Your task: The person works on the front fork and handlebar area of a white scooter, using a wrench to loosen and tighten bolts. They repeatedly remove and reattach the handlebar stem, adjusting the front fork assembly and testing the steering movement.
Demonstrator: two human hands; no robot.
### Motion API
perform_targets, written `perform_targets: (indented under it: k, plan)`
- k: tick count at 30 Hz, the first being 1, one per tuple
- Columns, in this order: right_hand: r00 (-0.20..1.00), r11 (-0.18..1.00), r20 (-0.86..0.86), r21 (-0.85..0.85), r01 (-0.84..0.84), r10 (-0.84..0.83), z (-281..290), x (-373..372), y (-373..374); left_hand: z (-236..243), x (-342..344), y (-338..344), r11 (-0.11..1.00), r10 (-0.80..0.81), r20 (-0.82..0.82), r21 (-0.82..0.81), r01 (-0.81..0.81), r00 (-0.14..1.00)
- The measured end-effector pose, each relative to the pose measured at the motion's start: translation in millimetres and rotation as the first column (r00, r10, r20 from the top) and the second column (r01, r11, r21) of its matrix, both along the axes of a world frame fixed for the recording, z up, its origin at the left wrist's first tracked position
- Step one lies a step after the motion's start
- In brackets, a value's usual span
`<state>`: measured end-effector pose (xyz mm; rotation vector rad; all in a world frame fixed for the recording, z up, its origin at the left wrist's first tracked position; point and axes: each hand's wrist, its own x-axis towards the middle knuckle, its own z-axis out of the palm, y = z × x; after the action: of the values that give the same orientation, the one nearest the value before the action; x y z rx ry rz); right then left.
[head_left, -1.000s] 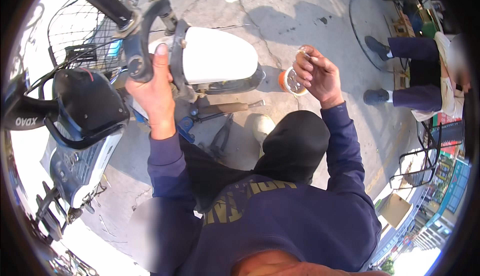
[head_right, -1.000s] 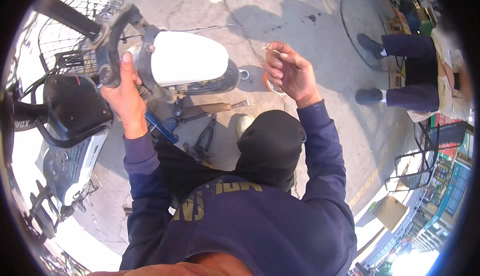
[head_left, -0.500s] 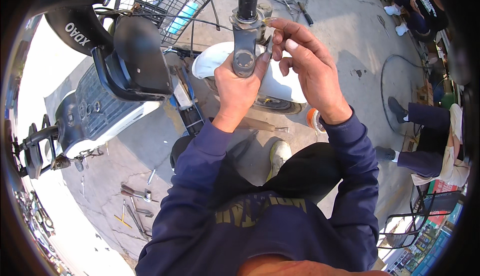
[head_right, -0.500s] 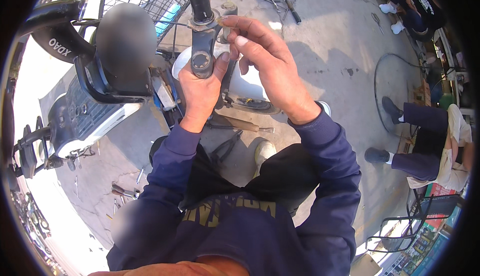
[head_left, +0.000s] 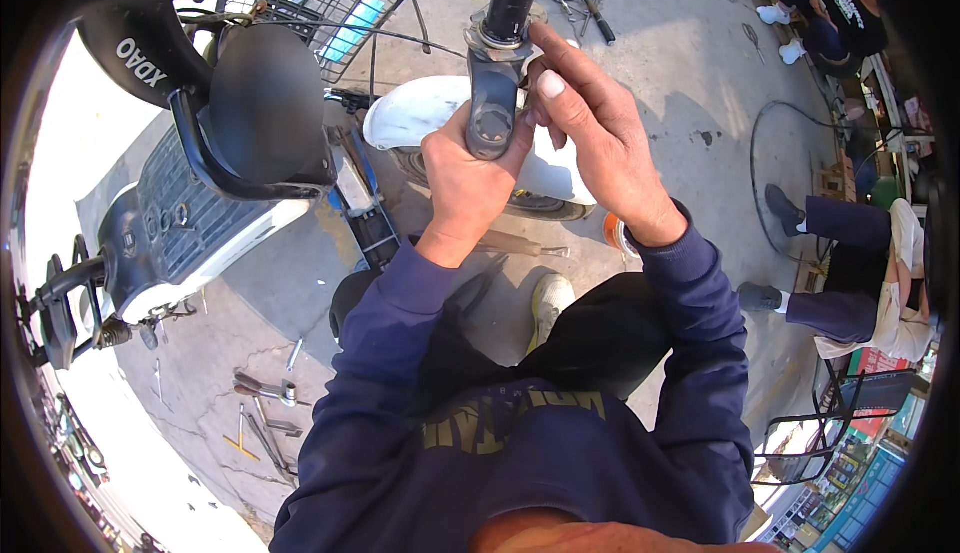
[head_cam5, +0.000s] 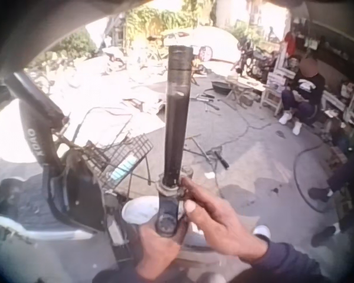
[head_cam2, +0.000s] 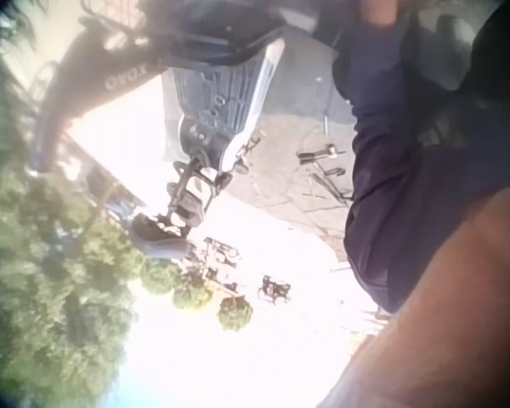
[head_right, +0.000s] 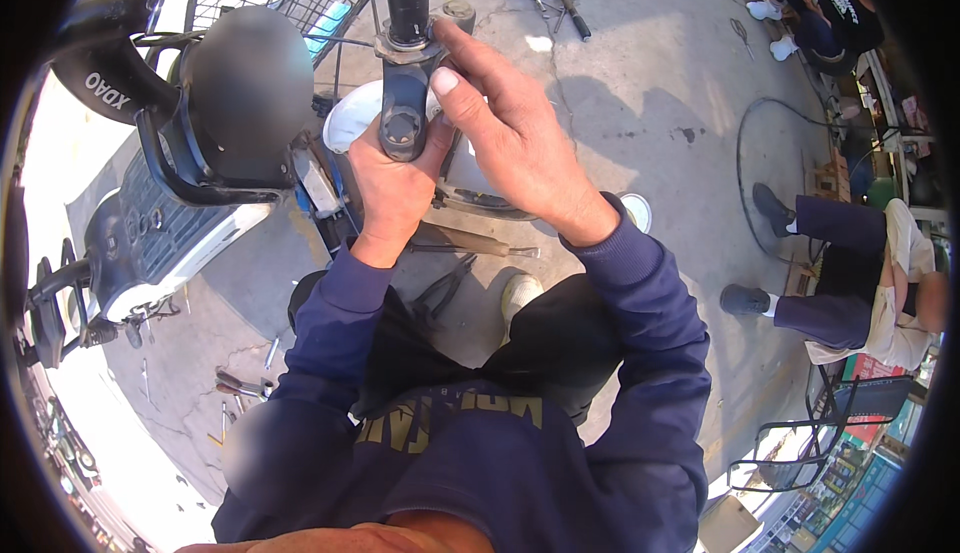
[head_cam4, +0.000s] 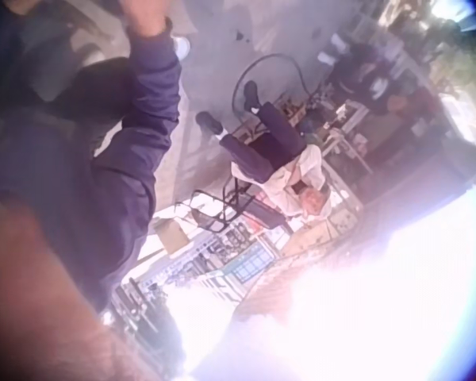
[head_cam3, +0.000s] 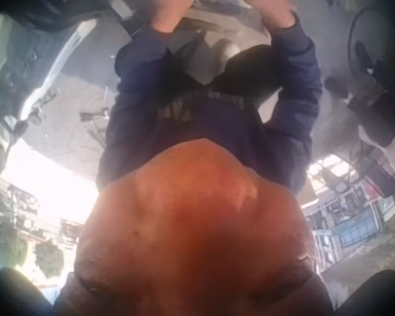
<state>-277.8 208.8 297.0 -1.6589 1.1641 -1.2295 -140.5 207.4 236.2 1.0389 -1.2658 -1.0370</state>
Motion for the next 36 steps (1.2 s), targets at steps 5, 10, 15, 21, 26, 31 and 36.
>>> perform_targets:
  k: [5, 10, 15, 21, 26, 31, 36]
  plan:
    - [0.939, 0.993, -0.338, -0.110, 0.031, -0.067, 18, 19, 12, -3, 0, -2, 0.999, 0.004, -0.046, -0.035, -0.006, 0.999]
    - [0.827, 0.993, -0.550, -0.053, 0.107, -0.119, 36, 35, 21, 0, 3, 0, 0.999, -0.039, -0.027, 0.029, 0.040, 0.999]
    - [0.833, 0.996, -0.548, -0.077, 0.045, -0.079, 44, 47, 29, 29, 3, -9, 0.908, -0.124, -0.549, 0.273, 0.317, 0.827]
    - [0.962, 0.959, -0.107, -0.161, 0.232, -0.250, 19, 15, 20, -4, 0, 2, 1.000, -0.016, -0.012, -0.001, 0.016, 1.000]
    - [0.980, 0.993, 0.196, 0.120, 0.019, -0.042, 4, 5, 8, -4, 0, 0, 0.998, -0.032, -0.030, -0.062, 0.030, 0.999]
    - [0.995, 0.998, -0.104, -0.059, -0.013, 0.007, 12, 10, 20, -9, 2, -1, 0.997, -0.040, -0.049, -0.065, 0.037, 0.998]
    - [0.999, 0.998, -0.002, -0.038, -0.042, 0.042, 18, 3, 22, -6, -4, -1, 1.000, -0.031, -0.063, -0.001, 0.031, 0.998]
